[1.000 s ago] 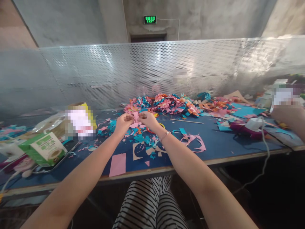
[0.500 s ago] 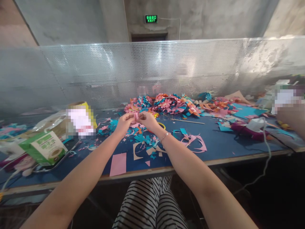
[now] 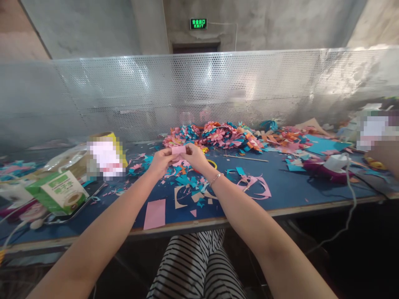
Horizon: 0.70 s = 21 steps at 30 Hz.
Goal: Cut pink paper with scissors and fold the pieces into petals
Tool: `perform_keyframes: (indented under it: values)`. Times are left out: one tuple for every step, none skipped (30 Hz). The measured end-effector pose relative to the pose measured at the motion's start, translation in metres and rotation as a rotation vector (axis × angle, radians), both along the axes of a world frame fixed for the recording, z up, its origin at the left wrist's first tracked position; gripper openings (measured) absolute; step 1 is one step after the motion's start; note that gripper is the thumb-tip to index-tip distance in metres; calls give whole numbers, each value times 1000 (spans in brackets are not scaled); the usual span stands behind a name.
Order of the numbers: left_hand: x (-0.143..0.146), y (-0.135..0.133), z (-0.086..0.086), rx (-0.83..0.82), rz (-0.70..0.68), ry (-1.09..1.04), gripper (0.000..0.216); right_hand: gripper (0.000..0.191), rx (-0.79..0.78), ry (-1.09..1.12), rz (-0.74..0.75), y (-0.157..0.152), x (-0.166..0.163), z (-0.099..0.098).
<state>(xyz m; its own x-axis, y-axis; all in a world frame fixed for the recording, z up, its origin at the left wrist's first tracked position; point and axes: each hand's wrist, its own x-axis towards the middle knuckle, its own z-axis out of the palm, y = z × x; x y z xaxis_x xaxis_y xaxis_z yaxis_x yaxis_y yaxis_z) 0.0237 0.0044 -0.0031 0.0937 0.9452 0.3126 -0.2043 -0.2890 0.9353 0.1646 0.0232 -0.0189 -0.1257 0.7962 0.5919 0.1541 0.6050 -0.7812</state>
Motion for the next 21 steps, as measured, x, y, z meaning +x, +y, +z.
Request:
perform_keyframes:
  values:
    - [0,0,0,-14,-2,-7,21,19,-18,19,28,0,0,0]
    - [0,0,0,-28,-9,-16,21,18,-41,38,53,-1,1,1]
    - [0,0,0,-42,-17,-28,20,18,-67,56,75,-1,1,1]
    - [0,0,0,-56,-24,-42,19,18,-98,78,95,-1,1,1]
    - [-1,1,1,-72,-30,-55,18,18,-129,105,116,-1,1,1]
    - [-1,1,1,-90,-33,-69,16,19,-160,137,137,-1,2,1]
    - [-2,2,1,-107,-27,-84,15,20,-194,176,156,-1,2,2]
    - [-2,2,2,-122,-17,-96,14,21,-227,219,172,-1,1,2]
    - [-3,3,2,-131,-5,-106,14,22,-258,260,184,-1,1,2]
    - [-4,3,3,-130,5,-112,14,21,-286,298,194,-2,1,3]
    - [-4,3,3,-123,12,-114,14,21,-307,330,203,-2,0,3]
    - [-5,4,3,-111,14,-112,14,19,-320,355,212,-3,0,4]
    - [-5,4,3,-98,10,-108,15,17,-325,373,221,-4,0,5]
    - [-5,4,3,-85,7,-105,15,15,-326,386,227,-5,0,6]
    - [-5,4,3,-74,9,-102,15,14,-325,397,229,-5,0,6]
    - [-5,4,3,-63,16,-97,16,12,-324,405,228,-5,0,7]
    - [-4,4,3,-52,27,-87,17,10,-323,408,226,-5,0,7]
    - [-4,5,3,-37,41,-73,18,9,-321,407,222,-5,0,7]
    - [-4,5,3,-21,56,-54,19,8,-316,400,215,-4,1,7]
    - [-4,5,4,-5,70,-33,20,9,-305,384,203,-3,1,7]
    - [-4,5,4,10,81,-11,21,10,-288,361,187,-3,1,6]
